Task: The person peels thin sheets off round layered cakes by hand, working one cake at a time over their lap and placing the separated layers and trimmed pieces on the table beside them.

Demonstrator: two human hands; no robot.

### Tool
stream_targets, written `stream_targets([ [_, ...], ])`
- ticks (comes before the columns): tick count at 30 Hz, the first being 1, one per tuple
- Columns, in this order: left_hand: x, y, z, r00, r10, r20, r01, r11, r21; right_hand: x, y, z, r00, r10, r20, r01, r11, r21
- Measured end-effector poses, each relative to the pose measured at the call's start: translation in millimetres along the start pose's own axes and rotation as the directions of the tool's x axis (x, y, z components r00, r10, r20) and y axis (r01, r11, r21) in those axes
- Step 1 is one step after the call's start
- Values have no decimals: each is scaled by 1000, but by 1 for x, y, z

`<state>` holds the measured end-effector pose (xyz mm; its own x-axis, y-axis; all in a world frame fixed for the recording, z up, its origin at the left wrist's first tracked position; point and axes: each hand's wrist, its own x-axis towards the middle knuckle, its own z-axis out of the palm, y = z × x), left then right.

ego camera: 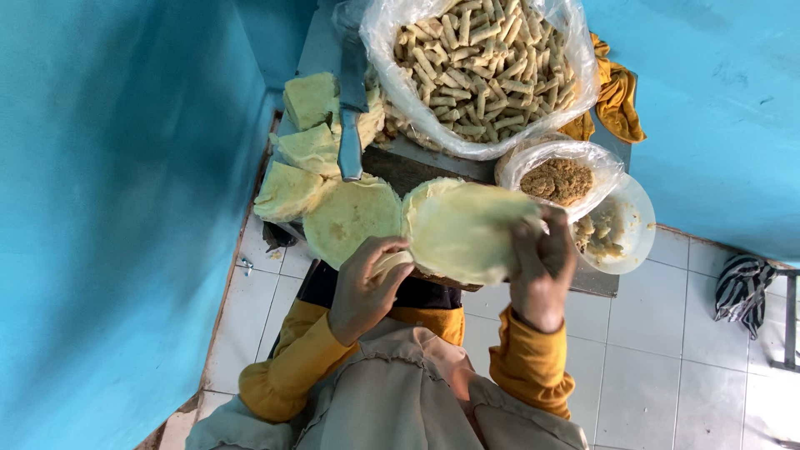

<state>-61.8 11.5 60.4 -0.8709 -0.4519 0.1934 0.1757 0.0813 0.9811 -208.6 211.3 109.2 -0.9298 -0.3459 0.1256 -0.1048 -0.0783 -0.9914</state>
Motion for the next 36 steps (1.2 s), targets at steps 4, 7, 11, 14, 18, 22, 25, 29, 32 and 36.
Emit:
stream_targets([
  [4, 12, 4, 0, 983, 167, 76, -183, 906, 382, 27, 33, 12, 977, 22, 211, -7, 997, -74],
  [7, 16, 0, 3, 979, 130, 155, -191, 844, 500, 23, 50, 6, 967, 230, 108, -208, 961, -180],
  [11, 20, -3, 9, 976, 79, 202, -179, 822, 540, 18, 58, -5, 962, 271, 37, -261, 950, -172],
  [14, 20, -3, 11, 969, 73, 235, -192, 823, 534, 21, 61, -8, 967, 254, 23, -246, 954, -172],
  [18, 19, -6, 11, 964, 141, 223, -247, 785, 568, 24, 67, -4, 988, 156, 17, -143, 943, -300],
  [22, 16, -12, 10, 971, 150, 185, -228, 809, 541, 22, 69, -6, 995, -92, 43, 101, 828, -551],
  [25, 15, -16, 9, 971, 166, 173, -234, 813, 533, 20, 65, -9, 994, -104, 30, 105, 859, -501],
  [29, 15, -18, 9, 966, 166, 196, -246, 818, 519, 20, 57, -8, 999, 24, -44, -43, 867, -497],
  [32, 15, -19, 11, 965, 162, 204, -248, 815, 524, 20, 53, -7, 998, 56, -36, -66, 892, -446],
  [36, 15, -19, 11, 966, 156, 208, -248, 791, 559, 21, 50, -8, 996, 89, -12, -83, 854, -514],
])
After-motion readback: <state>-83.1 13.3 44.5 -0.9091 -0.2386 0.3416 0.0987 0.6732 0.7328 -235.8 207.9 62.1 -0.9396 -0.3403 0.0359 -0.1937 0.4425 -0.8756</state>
